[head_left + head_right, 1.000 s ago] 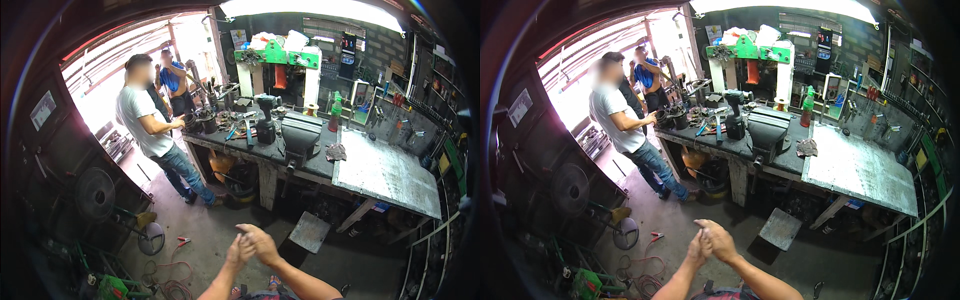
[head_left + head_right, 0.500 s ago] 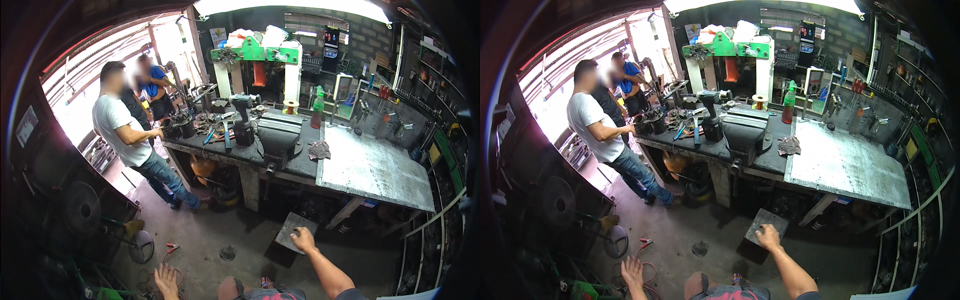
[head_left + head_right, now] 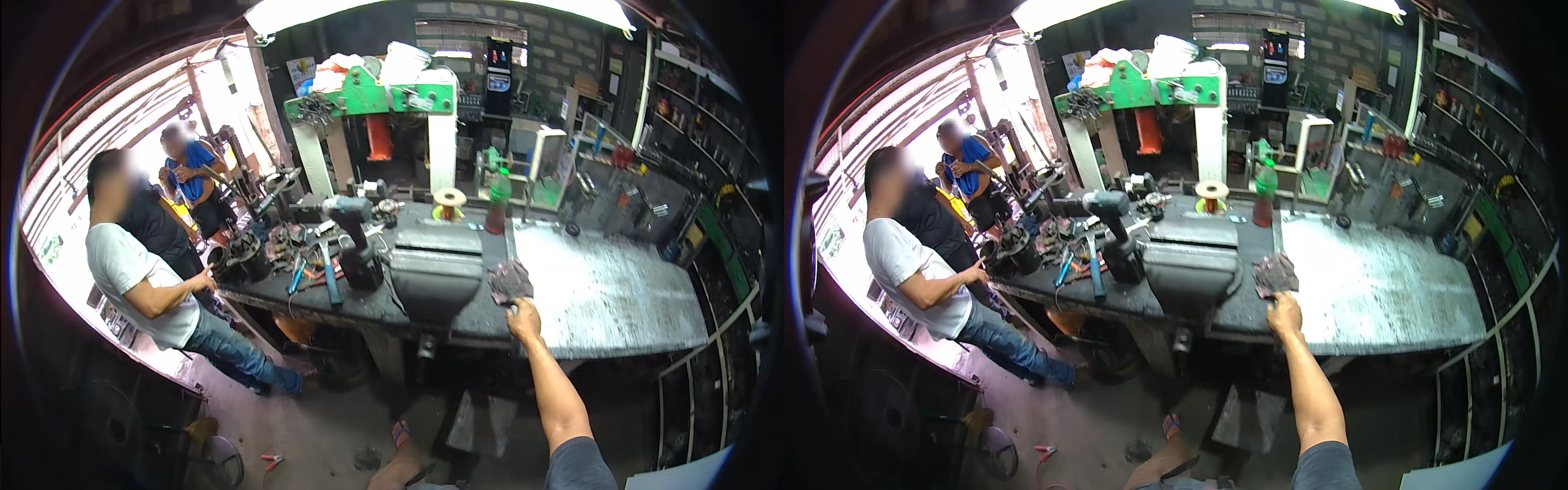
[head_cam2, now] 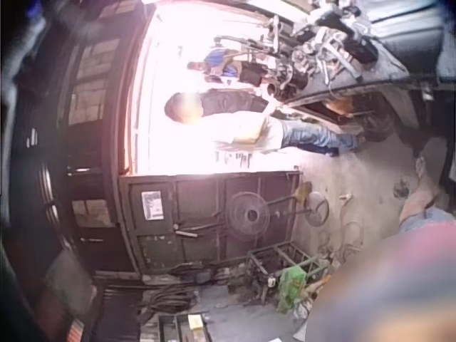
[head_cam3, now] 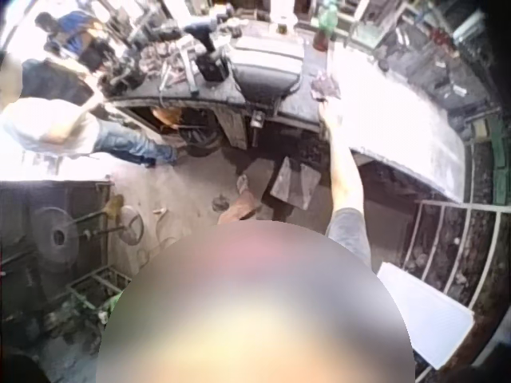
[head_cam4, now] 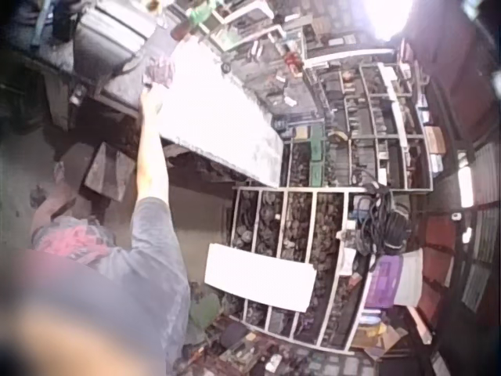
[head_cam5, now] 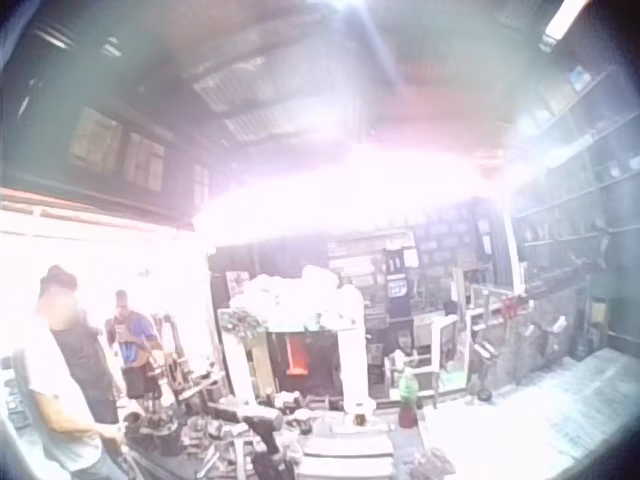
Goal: The person uses a power impact wrench to remove bolts from a mechanical housing on a workbench, then disassembles the part by hand. They place the housing into a bench vise, remove a shaft, and wipe the components with a rag. The person also retrieves a cylindrical part from a shelf and returns to the bench to continue handling the disassembled parts.
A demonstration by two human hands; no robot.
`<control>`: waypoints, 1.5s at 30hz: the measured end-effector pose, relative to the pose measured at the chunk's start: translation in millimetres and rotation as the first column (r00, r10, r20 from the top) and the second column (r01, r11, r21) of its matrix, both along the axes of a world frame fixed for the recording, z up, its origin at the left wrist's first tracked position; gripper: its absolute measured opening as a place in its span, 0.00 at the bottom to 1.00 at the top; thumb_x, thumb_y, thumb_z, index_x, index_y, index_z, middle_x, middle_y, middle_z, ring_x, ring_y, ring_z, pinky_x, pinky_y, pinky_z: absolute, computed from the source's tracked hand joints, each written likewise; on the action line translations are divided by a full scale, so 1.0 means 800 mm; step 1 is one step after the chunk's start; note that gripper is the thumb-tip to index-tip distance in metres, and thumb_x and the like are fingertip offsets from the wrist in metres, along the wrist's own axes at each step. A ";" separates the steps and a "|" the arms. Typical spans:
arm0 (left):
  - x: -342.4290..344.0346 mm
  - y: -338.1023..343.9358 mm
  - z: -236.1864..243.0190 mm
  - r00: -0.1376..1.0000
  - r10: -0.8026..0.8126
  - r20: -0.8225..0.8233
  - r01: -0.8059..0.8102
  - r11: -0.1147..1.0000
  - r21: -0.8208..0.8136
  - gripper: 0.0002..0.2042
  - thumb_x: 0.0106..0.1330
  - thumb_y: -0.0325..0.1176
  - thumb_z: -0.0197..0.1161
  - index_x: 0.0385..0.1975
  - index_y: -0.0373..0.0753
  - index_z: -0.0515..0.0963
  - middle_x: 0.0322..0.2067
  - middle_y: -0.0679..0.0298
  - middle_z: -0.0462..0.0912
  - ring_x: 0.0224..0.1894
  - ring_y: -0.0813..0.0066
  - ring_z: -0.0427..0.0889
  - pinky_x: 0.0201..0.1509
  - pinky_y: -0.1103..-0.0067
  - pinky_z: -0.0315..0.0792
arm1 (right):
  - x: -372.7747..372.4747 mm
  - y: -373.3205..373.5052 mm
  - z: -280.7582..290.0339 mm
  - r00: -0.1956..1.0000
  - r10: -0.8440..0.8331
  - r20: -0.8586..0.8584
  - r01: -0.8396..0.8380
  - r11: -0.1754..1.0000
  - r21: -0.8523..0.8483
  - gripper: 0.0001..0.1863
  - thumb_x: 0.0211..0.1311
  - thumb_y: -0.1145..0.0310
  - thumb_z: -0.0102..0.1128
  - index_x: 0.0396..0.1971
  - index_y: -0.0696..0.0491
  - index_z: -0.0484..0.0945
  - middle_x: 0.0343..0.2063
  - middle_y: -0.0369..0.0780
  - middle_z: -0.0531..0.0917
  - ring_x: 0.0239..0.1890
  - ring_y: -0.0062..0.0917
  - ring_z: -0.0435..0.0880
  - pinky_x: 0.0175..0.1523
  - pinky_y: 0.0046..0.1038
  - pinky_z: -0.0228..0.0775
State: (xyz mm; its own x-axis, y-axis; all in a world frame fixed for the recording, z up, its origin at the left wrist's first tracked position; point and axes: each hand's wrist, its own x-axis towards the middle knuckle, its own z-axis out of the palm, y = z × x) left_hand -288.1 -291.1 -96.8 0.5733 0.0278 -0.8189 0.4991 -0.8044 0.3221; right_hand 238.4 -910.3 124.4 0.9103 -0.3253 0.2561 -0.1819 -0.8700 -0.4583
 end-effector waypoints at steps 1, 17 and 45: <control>0.047 0.012 0.009 0.981 0.184 0.058 -0.182 0.983 -0.038 0.18 0.75 0.49 0.58 0.32 0.41 0.83 0.20 0.64 0.80 0.22 0.68 0.79 0.23 0.66 0.73 | 0.026 -0.006 0.001 0.997 -0.067 -0.041 0.067 0.998 0.003 0.20 0.57 0.68 0.67 0.51 0.55 0.85 0.52 0.48 0.84 0.59 0.45 0.80 0.64 0.41 0.73; 0.381 0.070 0.071 0.655 0.753 0.059 -0.705 0.637 -0.311 0.11 0.75 0.41 0.63 0.42 0.40 0.82 0.27 0.66 0.83 0.21 0.77 0.79 0.19 0.80 0.69 | 0.154 -0.063 -0.036 0.903 -0.428 -0.043 0.428 0.904 -0.007 0.11 0.58 0.64 0.69 0.35 0.54 0.84 0.34 0.48 0.89 0.42 0.43 0.88 0.57 0.46 0.70; -0.132 -0.151 0.002 0.159 0.975 -0.156 -0.984 0.170 0.057 0.15 0.74 0.43 0.63 0.50 0.40 0.83 0.35 0.61 0.86 0.27 0.64 0.82 0.28 0.68 0.75 | -0.220 0.187 0.041 0.597 0.802 -0.015 -0.683 0.518 0.516 0.09 0.62 0.69 0.72 0.40 0.56 0.85 0.36 0.39 0.85 0.39 0.28 0.86 0.43 0.31 0.77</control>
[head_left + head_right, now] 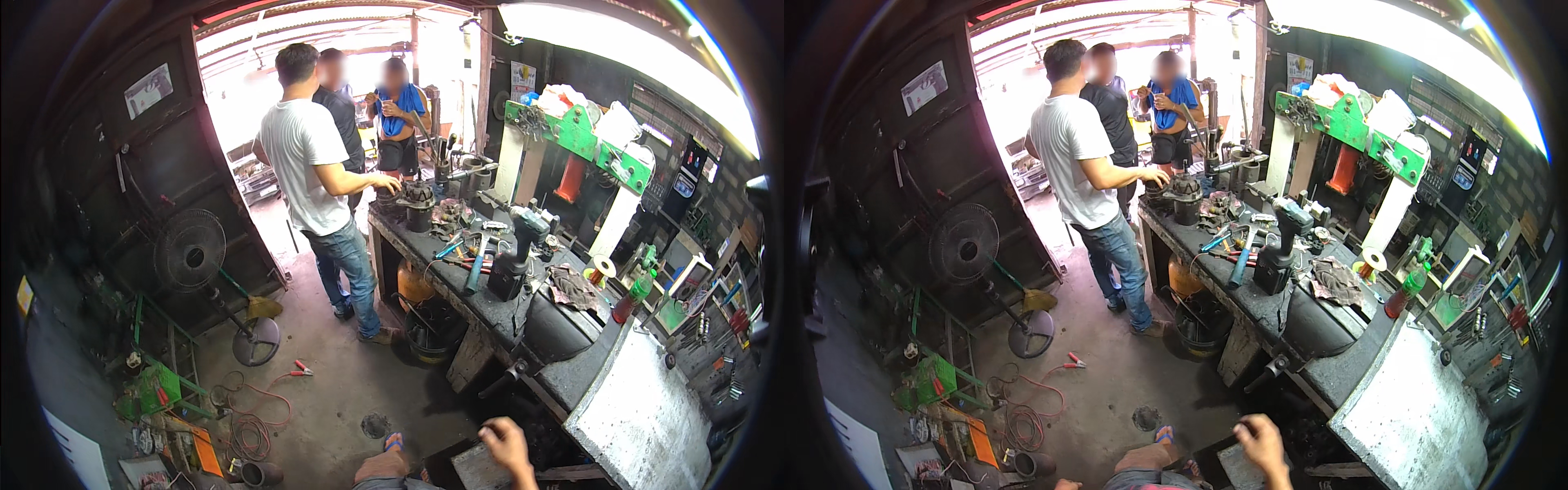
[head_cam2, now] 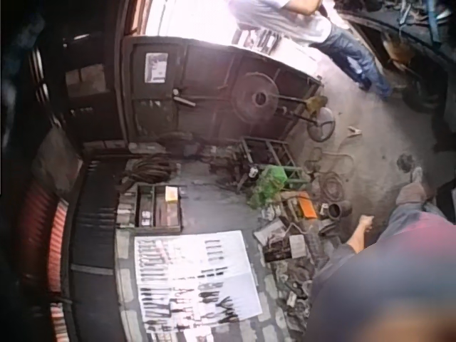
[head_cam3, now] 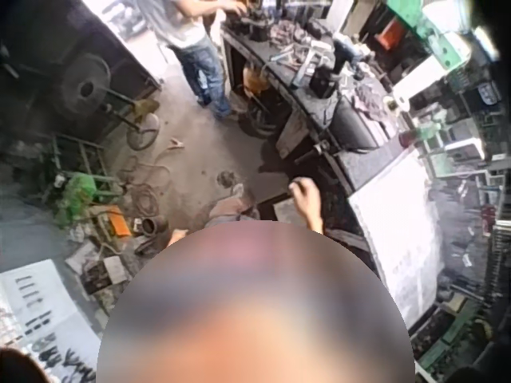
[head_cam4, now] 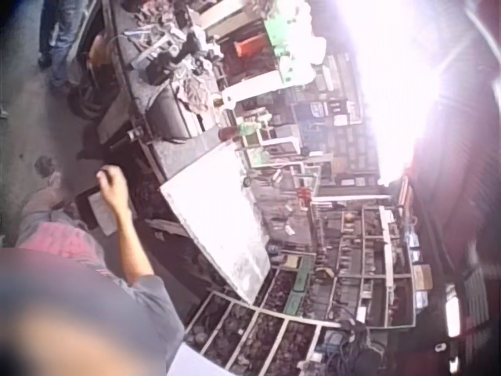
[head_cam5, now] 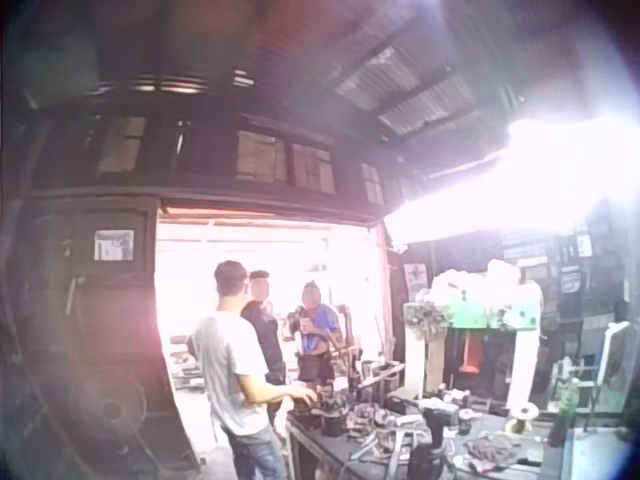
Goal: The person uses a power impact wrench to remove bolts from a mechanical housing on a workbench, then disassembles the part by hand. They place the housing into a bench vise, remove a shaft, and wipe the components with a rag. The person also retrieves a cylindrical part from a shelf and returns to the bench to continue handling the disassembled parts.
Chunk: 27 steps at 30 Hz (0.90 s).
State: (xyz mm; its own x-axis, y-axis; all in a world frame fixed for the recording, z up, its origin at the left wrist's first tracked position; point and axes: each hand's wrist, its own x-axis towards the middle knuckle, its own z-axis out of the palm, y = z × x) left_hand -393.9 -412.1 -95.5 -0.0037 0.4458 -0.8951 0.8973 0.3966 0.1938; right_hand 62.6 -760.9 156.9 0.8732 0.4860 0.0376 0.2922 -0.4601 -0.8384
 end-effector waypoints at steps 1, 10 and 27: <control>-0.013 -0.004 -0.002 1.000 0.024 -0.020 -0.024 1.000 0.004 0.15 0.74 0.43 0.63 0.50 0.40 0.83 0.35 0.61 0.85 0.28 0.64 0.82 0.28 0.68 0.75 | -0.025 -0.010 -0.045 0.997 0.067 0.030 -0.065 0.995 -0.072 0.07 0.64 0.71 0.70 0.38 0.57 0.84 0.32 0.40 0.85 0.34 0.28 0.85 0.39 0.31 0.77; 0.039 0.027 0.025 0.922 0.071 0.381 -0.104 0.992 0.067 0.13 0.75 0.41 0.62 0.52 0.42 0.81 0.33 0.67 0.85 0.26 0.76 0.80 0.26 0.76 0.73 | -0.205 -0.143 -0.366 0.717 -0.329 -0.615 0.066 0.910 -0.410 0.07 0.65 0.68 0.63 0.36 0.55 0.85 0.32 0.43 0.89 0.34 0.32 0.85 0.41 0.37 0.76; -0.166 0.155 0.028 0.979 0.067 0.192 -0.075 0.997 0.036 0.13 0.70 0.37 0.65 0.49 0.39 0.83 0.37 0.62 0.88 0.32 0.64 0.86 0.35 0.65 0.80 | -0.242 0.048 -0.228 0.883 -0.318 -0.345 0.089 0.835 -0.542 0.19 0.61 0.60 0.71 0.47 0.57 0.86 0.41 0.46 0.90 0.45 0.38 0.90 0.52 0.35 0.80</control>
State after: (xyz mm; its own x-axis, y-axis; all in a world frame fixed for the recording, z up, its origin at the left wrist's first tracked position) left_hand -526.8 -288.2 -73.4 0.1317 0.4884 -0.8626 0.8123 0.4456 0.3763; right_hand -131.1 -722.5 -25.4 0.8314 0.1453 -0.5363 -0.1692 -0.8531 -0.4935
